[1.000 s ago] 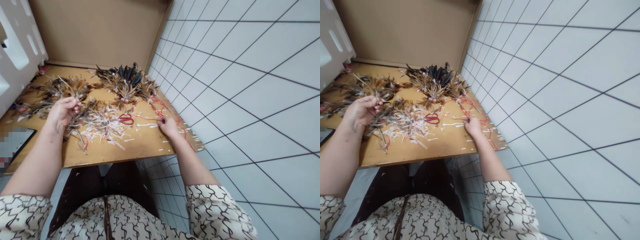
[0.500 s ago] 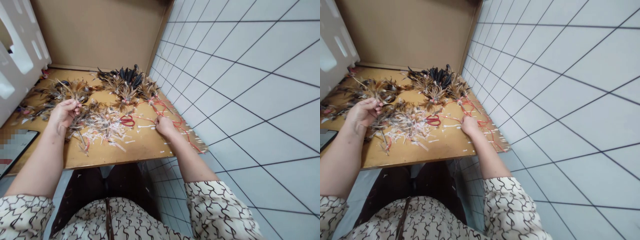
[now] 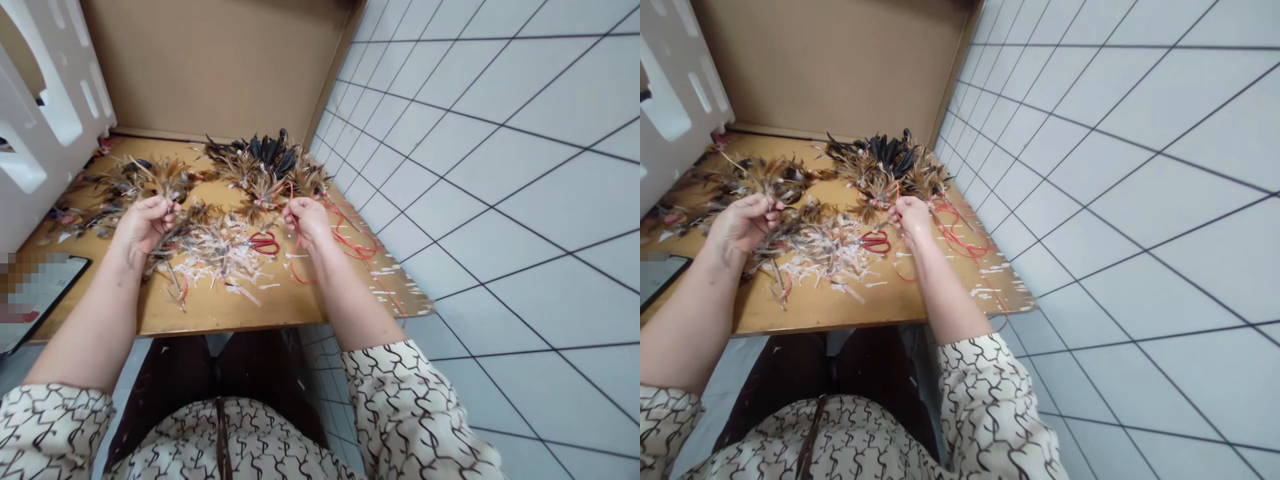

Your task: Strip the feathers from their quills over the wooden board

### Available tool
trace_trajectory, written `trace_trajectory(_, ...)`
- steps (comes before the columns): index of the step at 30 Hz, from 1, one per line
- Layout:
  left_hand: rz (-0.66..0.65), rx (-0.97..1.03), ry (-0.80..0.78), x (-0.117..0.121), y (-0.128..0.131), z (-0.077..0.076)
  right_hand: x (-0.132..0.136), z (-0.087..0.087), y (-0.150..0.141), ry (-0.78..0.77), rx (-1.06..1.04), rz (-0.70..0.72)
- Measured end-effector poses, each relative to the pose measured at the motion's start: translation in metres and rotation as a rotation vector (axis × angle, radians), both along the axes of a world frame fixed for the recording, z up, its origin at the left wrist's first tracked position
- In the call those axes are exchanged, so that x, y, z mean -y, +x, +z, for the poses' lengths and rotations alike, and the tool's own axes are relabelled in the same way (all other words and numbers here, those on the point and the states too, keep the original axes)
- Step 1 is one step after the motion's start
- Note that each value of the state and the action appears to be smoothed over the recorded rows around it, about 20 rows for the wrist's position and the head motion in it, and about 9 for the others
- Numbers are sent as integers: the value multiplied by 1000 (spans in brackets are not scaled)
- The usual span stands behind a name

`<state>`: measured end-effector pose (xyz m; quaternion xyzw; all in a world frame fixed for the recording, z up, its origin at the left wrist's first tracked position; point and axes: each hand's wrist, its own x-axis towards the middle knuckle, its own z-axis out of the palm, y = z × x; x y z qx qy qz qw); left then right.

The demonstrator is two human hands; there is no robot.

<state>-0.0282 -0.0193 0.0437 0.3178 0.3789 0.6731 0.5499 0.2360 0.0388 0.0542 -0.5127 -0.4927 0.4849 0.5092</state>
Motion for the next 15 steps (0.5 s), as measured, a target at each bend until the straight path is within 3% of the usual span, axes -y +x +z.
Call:
trace_trajectory(3, -44, -32, 3, -1, 3, -3, 1, 0, -28, -3, -220, 114)
trace_trajectory(5, -64, -56, 11, -1, 4, -6, -1, -3, -41, 22, -201, 118)
trace_trajectory(7, -77, -78, 25, -2, 5, -8, -7, -5, -44, 81, 7, 30)
trace_trajectory(12, -77, -85, 49, -5, 4, -9, -25, -8, -15, 244, 856, -283)
trace_trajectory(15, -88, -88, 55, -5, 4, -10, -28, -14, -9, 382, 1115, -243)
